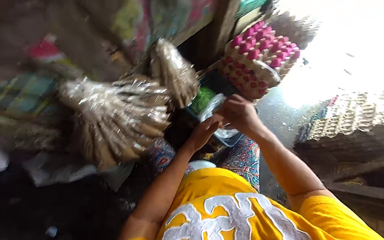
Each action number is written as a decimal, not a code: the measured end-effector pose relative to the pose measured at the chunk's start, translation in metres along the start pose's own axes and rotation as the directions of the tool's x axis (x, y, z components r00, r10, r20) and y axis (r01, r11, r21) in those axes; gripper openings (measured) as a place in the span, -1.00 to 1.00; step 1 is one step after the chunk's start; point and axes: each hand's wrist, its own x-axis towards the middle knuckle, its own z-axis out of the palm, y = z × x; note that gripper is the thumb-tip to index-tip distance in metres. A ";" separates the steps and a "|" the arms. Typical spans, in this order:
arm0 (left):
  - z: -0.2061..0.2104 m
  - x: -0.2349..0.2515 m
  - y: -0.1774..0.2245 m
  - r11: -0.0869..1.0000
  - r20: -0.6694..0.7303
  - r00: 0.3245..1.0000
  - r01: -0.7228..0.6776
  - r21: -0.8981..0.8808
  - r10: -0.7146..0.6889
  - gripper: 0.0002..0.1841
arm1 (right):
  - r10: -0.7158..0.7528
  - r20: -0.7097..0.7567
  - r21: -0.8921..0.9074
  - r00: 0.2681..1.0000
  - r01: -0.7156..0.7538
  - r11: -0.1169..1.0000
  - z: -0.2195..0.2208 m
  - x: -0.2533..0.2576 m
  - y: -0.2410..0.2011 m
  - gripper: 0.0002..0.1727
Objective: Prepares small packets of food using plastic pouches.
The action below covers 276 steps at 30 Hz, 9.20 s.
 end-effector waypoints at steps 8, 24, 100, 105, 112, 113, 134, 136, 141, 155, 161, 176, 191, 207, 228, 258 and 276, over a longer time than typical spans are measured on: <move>0.008 -0.003 -0.011 0.999 0.008 0.999 0.037 -0.028 -0.037 -0.71 | 0.132 -0.164 0.026 0.978 -0.129 0.991 -0.012 -0.012 0.022 -0.84; 0.043 0.004 -0.008 0.962 -0.053 0.961 0.270 -0.048 -0.273 -0.77 | -0.170 -0.185 -0.031 0.968 0.167 0.985 0.030 -0.087 0.019 -0.62; 0.030 0.073 0.062 0.956 -0.267 0.940 -0.143 0.256 0.212 -0.66 | 0.520 -0.112 0.443 0.847 -0.426 0.789 0.023 -0.084 0.069 -0.57; 0.031 0.038 0.021 0.968 -0.275 0.960 0.028 0.251 0.044 -0.68 | 0.249 -0.376 0.300 0.893 -0.137 0.944 0.031 -0.091 0.041 -0.63; 0.023 -0.003 0.002 0.916 -0.156 0.968 0.237 0.325 -0.195 -0.65 | -0.073 -0.270 0.089 0.960 0.101 0.991 0.054 -0.096 0.018 -0.61; 0.022 -0.008 0.003 0.904 -0.136 0.968 0.248 0.348 -0.213 -0.65 | -0.074 -0.220 0.080 0.973 0.094 0.992 0.055 -0.098 0.017 -0.57; 0.018 -0.039 0.009 0.881 0.017 0.954 0.270 0.388 -0.300 -0.62 | 0.069 0.449 -0.079 0.891 -0.037 0.996 0.027 -0.097 0.022 -0.58; 0.016 -0.039 0.012 0.876 0.008 0.957 0.262 0.406 -0.291 -0.65 | 0.067 0.471 -0.077 0.880 -0.034 0.996 0.017 -0.097 0.023 -0.62; 0.017 -0.034 0.019 0.883 0.021 0.968 0.219 0.414 -0.250 -0.66 | 0.047 0.468 -0.092 0.883 -0.005 0.996 0.004 -0.098 0.026 -0.69; 0.046 -0.010 0.130 0.962 0.287 0.927 -0.190 -0.195 0.241 -0.76 | -0.380 -0.527 -0.255 0.760 0.285 0.924 -0.038 -0.080 0.034 -0.76; 0.052 0.022 0.127 0.931 -0.106 0.934 -0.320 0.178 0.342 -0.83 | 0.119 -0.526 0.682 0.842 0.335 0.650 0.033 -0.053 0.015 -0.76; 0.035 0.003 0.052 0.978 -0.483 0.860 -0.079 0.195 0.165 -0.80 | 0.252 0.389 0.882 0.886 -0.437 0.175 0.040 -0.062 -0.010 -0.67; 0.035 -0.032 0.034 0.860 -0.104 0.993 0.001 0.511 0.061 -0.79 | 0.258 0.329 0.356 0.908 -0.373 0.857 -0.011 -0.072 0.023 -0.64; 0.035 -0.037 0.049 1.000 -0.009 1.000 -0.010 -0.027 0.010 -0.84 | 0.080 0.316 0.838 0.945 -0.318 0.443 -0.002 -0.101 0.024 -0.61; 0.011 -0.046 0.046 0.981 0.185 0.981 -0.020 -0.195 0.057 -0.84 | 0.083 0.297 0.798 0.951 -0.295 0.525 -0.004 -0.102 -0.007 -0.84; 0.010 -0.077 0.041 0.975 -0.216 0.974 -0.113 -0.190 0.071 -0.78 | -0.053 0.041 0.564 0.998 0.020 0.826 0.027 -0.088 -0.039 -0.75; 0.020 -0.072 0.049 0.953 -0.077 0.991 0.084 -0.290 -0.111 -0.80 | -0.146 0.091 0.378 0.985 0.101 0.920 0.015 -0.095 -0.031 -0.78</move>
